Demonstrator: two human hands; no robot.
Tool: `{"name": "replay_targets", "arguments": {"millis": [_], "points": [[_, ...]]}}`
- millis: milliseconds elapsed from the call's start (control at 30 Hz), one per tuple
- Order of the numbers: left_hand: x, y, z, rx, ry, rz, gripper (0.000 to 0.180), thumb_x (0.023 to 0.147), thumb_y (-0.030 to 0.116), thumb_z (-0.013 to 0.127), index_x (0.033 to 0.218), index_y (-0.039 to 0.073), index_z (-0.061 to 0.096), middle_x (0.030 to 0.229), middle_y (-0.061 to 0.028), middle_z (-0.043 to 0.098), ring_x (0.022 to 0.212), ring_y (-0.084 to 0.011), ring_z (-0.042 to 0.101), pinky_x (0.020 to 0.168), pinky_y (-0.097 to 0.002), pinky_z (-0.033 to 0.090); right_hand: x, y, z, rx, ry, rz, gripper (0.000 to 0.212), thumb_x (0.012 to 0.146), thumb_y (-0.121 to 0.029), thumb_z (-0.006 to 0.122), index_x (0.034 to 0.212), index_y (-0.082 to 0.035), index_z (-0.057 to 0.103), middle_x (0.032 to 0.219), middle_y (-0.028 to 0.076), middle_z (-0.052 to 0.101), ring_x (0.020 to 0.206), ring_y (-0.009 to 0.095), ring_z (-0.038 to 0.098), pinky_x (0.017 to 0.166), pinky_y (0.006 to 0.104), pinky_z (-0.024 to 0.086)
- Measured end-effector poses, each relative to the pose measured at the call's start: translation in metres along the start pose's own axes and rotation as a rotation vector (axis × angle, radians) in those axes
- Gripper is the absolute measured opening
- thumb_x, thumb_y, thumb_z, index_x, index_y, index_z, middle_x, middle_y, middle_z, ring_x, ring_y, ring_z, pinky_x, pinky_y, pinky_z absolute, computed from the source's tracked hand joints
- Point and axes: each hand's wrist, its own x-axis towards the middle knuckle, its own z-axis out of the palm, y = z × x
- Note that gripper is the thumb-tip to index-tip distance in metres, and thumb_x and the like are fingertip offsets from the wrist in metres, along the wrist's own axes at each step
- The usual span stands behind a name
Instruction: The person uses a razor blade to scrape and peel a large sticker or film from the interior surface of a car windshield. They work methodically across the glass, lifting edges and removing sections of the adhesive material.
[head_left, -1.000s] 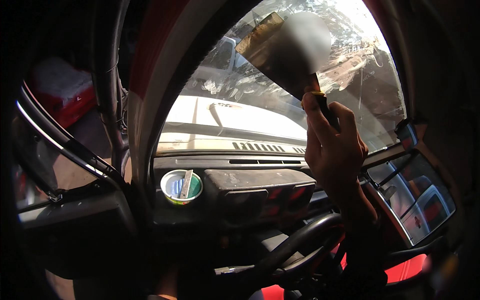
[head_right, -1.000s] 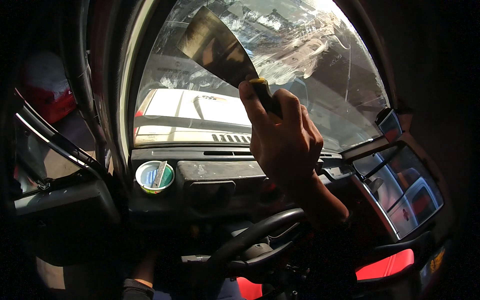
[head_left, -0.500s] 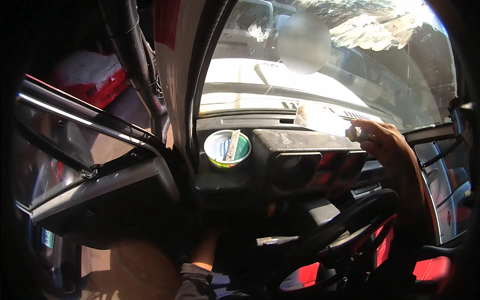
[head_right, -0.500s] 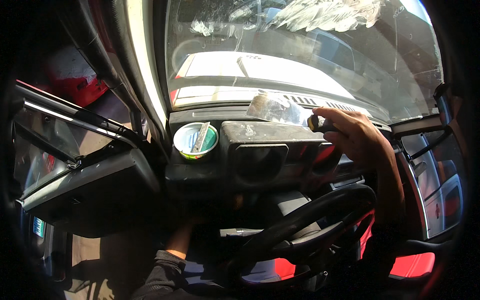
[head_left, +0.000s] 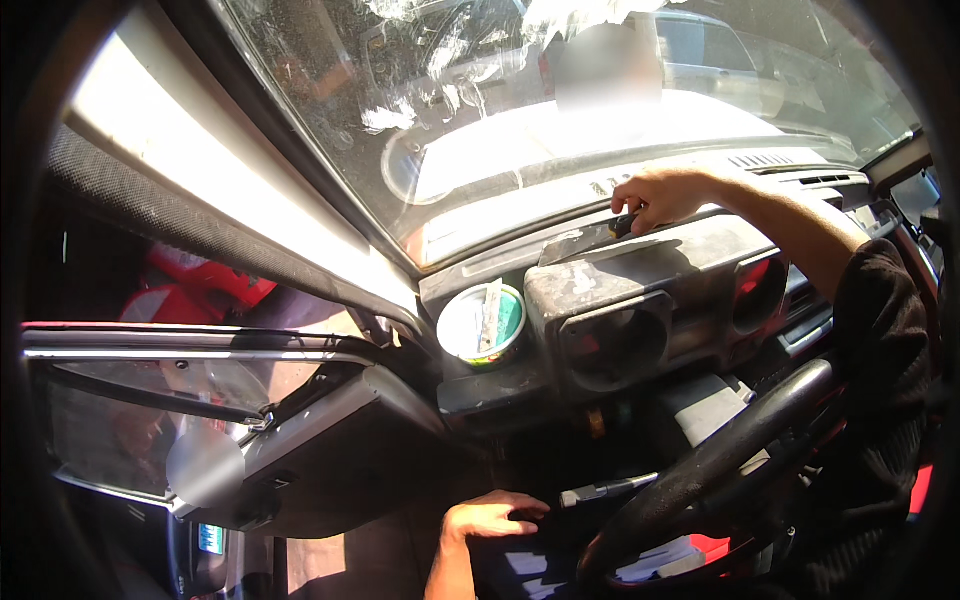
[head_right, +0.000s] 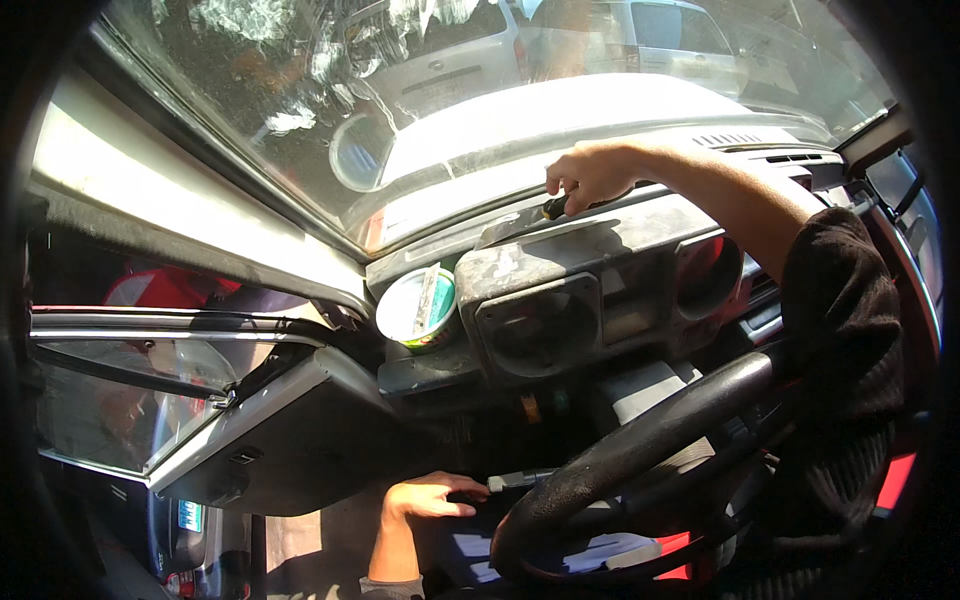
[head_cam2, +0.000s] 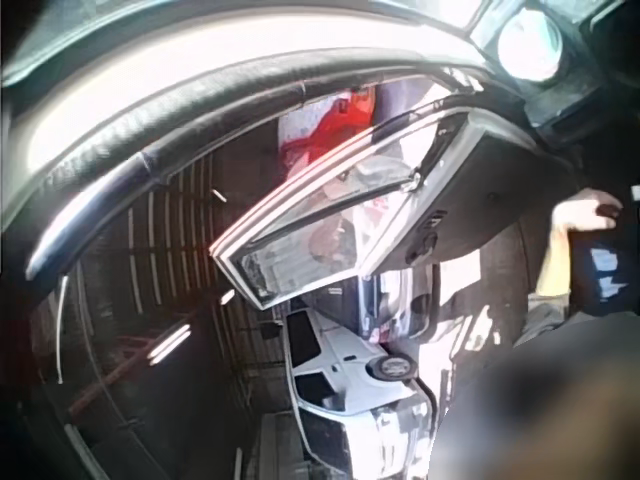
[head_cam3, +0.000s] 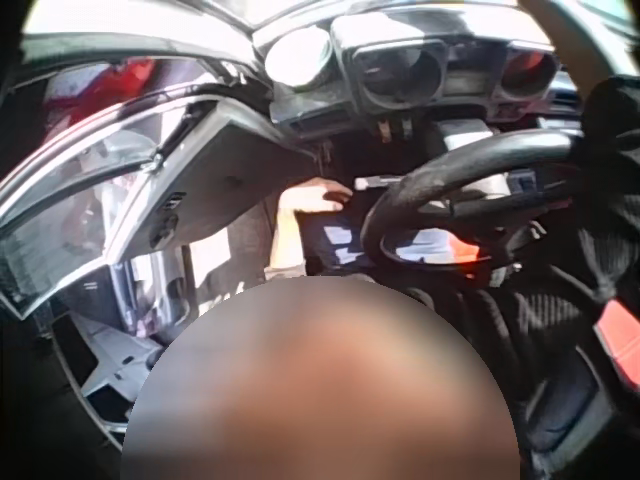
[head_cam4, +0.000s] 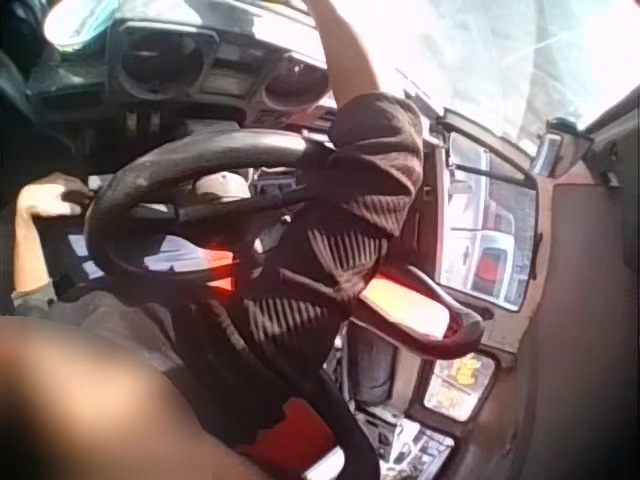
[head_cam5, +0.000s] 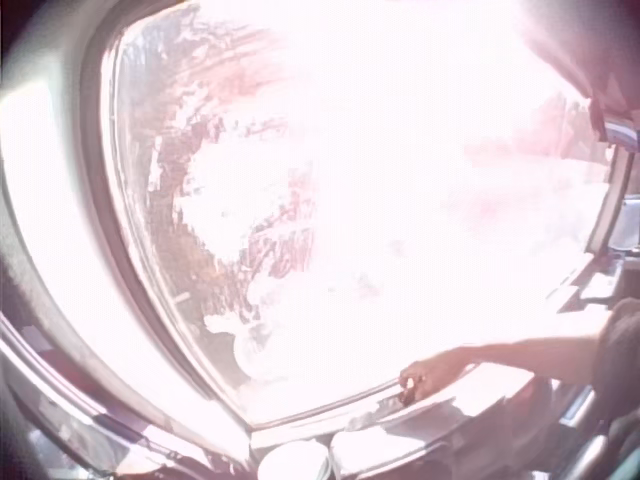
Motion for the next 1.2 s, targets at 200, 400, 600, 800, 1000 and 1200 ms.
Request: {"name": "replay_targets", "arguments": {"millis": [200, 400, 600, 800, 1000, 1200], "points": [[-0.026, 0.13, -0.091, 0.408, 0.895, 0.284, 0.018, 0.071, -0.007, 0.062, 0.086, 0.0, 0.066, 0.073, -0.009, 0.062, 0.066, -0.0168, 0.06, 0.061, -0.0242, 0.047, -0.009, 0.018, 0.033, -0.088, 0.169, 0.034, 0.03, 0.076, -0.02, 0.062, 0.097, 0.002, 0.059, 0.087, 0.019, 0.062, 0.087, 0.032, 0.06, 0.074, 0.0375, 0.046], [0.046, 0.142, -0.185, 1.008, 1.098, -0.07, 0.025, 0.077, 0.02, 0.064, 0.085, -0.004, 0.066, 0.08, -0.0227, 0.062, 0.071, -0.0352, 0.062, 0.065, -0.0375, 0.049, -0.016, 0.011, 0.034, -0.418, 0.289, 0.129, 0.045, 0.082, -0.039, 0.056, 0.096, 0.003, 0.059, 0.087, 0.022, 0.062, 0.091, 0.034, 0.059, 0.08, 0.0438, 0.044], [0.078, 0.126, -0.19, 0.99, 1.06, -0.363, 0.047, 0.076, 0.041, 0.061, 0.08, -0.005, 0.065, 0.083, -0.0262, 0.06, 0.085, -0.0421, 0.057, 0.073, -0.0471, 0.048, -0.008, 0.003, 0.045, -0.721, 0.446, -0.011, 0.026, 0.08, -0.021, 0.049, 0.093, -0.003, 0.063, 0.096, 0.019, 0.061, 0.103, 0.034, 0.052, 0.087, 0.0531, 0.036], [0.084, 0.133, -0.195, 0.96, 1.107, -0.297, 0.026, 0.07, 0.026, 0.068, 0.076, 0.001, 0.067, 0.073, -0.0206, 0.063, 0.07, -0.0323, 0.064, 0.067, -0.0386, 0.05, -0.013, 0.0, 0.041, -0.746, 0.302, 0.034, 0.021, 0.084, -0.02, 0.047, 0.091, -0.006, 0.061, 0.088, 0.013, 0.062, 0.096, 0.029, 0.056, 0.08, 0.0496, 0.04], [0.05, 0.199, -0.174, 0.989, 1.224, 0.033, 0.014, 0.069, 0.014, 0.069, 0.071, 0.001, 0.063, 0.075, -0.0164, 0.063, 0.076, -0.031, 0.061, 0.071, -0.0379, 0.049, -0.036, -0.069, 0.001, -0.787, 0.514, -0.207, 0.013, 0.081, -0.017, 0.053, 0.076, -0.007, 0.059, 0.066, 0.007, 0.062, 0.067, 0.021, 0.063, 0.067, 0.0375, 0.041], [0.01, 0.284, -0.124, 1.663, 1.396, 0.293, 0.018, 0.065, 0.007, 0.069, 0.076, 0.005, 0.055, 0.073, -0.0054, 0.051, 0.081, -0.0215, 0.053, 0.071, -0.0341, 0.041, -0.083, -0.15, -0.029, -0.235, 1.001, -0.56, 0.035, 0.083, -0.037, 0.056, 0.091, -0.003, 0.051, 0.078, 0.015, 0.061, 0.071, 0.027, 0.061, 0.063, 0.0397, 0.041]]}}
